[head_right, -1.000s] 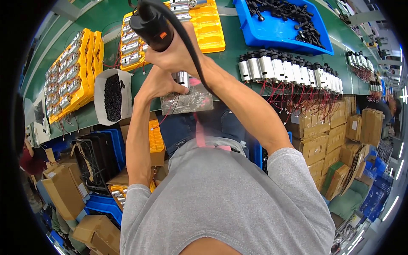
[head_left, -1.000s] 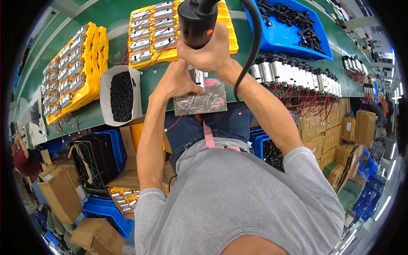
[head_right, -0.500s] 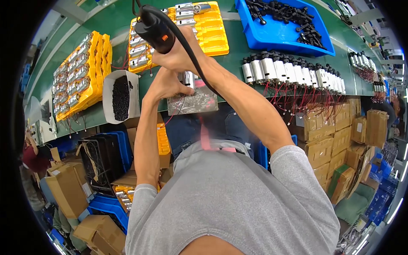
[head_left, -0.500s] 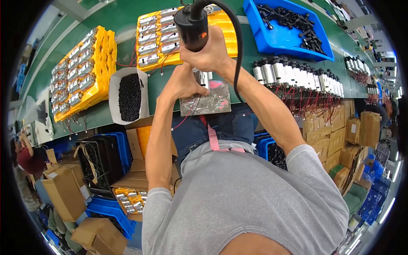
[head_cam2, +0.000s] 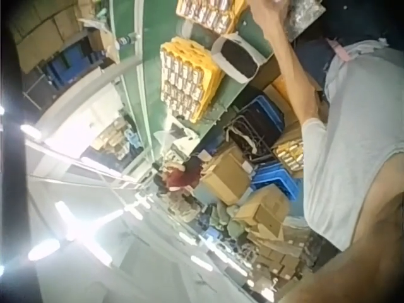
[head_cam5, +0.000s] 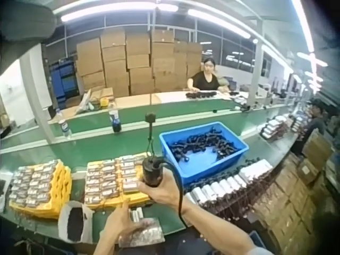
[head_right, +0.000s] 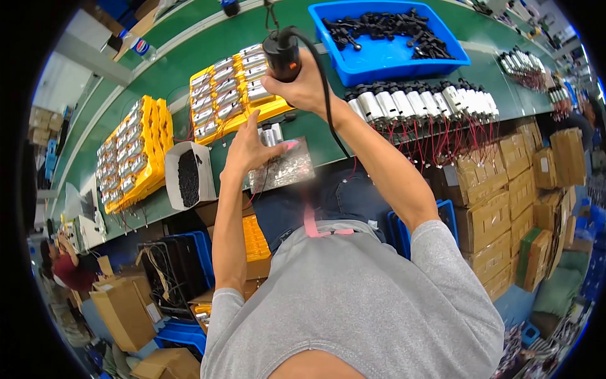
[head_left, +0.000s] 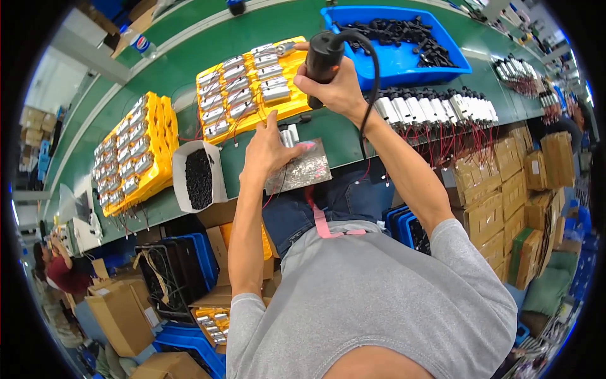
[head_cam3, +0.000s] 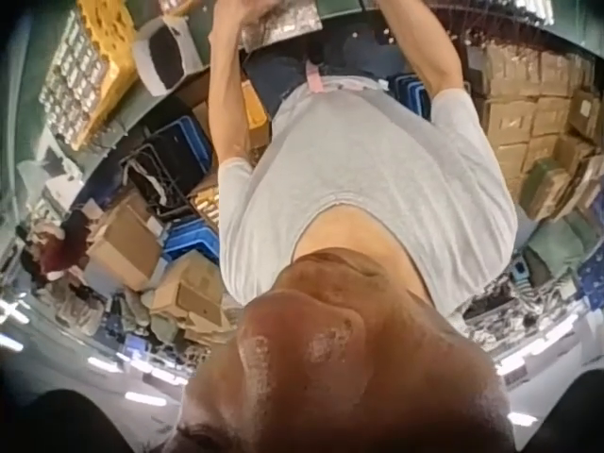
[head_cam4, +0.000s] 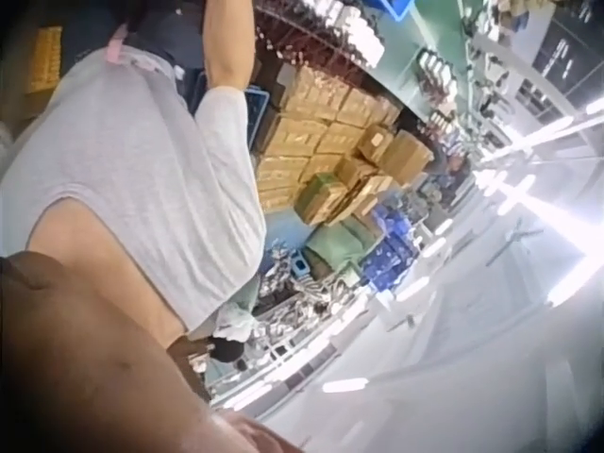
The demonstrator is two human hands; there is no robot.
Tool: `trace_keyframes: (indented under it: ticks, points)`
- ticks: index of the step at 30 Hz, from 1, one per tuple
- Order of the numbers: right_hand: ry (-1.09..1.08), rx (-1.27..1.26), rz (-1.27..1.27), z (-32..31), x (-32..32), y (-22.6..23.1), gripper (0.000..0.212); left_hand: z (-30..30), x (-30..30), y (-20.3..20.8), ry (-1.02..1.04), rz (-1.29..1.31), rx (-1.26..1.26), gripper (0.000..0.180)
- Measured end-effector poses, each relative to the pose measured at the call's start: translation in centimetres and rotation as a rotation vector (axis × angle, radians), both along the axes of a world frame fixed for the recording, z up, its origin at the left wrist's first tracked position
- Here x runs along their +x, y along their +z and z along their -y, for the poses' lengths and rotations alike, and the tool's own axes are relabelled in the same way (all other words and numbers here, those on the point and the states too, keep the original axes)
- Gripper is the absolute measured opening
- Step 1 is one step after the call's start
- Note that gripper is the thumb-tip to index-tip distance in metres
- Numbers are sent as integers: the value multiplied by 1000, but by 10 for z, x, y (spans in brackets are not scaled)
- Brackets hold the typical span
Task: Assembling small electric motors using an electric screwdriver and various components on a factory production line.
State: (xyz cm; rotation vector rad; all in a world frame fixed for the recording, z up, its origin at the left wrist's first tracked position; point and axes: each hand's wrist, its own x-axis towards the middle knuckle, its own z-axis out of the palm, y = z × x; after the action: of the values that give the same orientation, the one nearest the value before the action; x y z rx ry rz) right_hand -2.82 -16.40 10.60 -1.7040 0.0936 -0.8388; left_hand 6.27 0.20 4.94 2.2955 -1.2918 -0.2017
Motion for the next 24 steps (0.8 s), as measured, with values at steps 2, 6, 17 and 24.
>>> trace_keyframes:
  ticks: [2, 6, 17, 24]
  points:
    - [24, -54, -112, 12, -9, 1, 59, 7, -1, 3, 3, -82, 234, 85]
    - [-177, -128, -31, 35, -44, 0, 58, 14, 2, -7, -1, -73, 305, 79]
    - [-326, -428, -258, -97, -54, -93, 36, -14, 4, 4, 88, -778, 19, 64]
    - [137, 369, -280, -108, -97, -34, 60, -36, -52, 43, 170, -845, -524, 78]
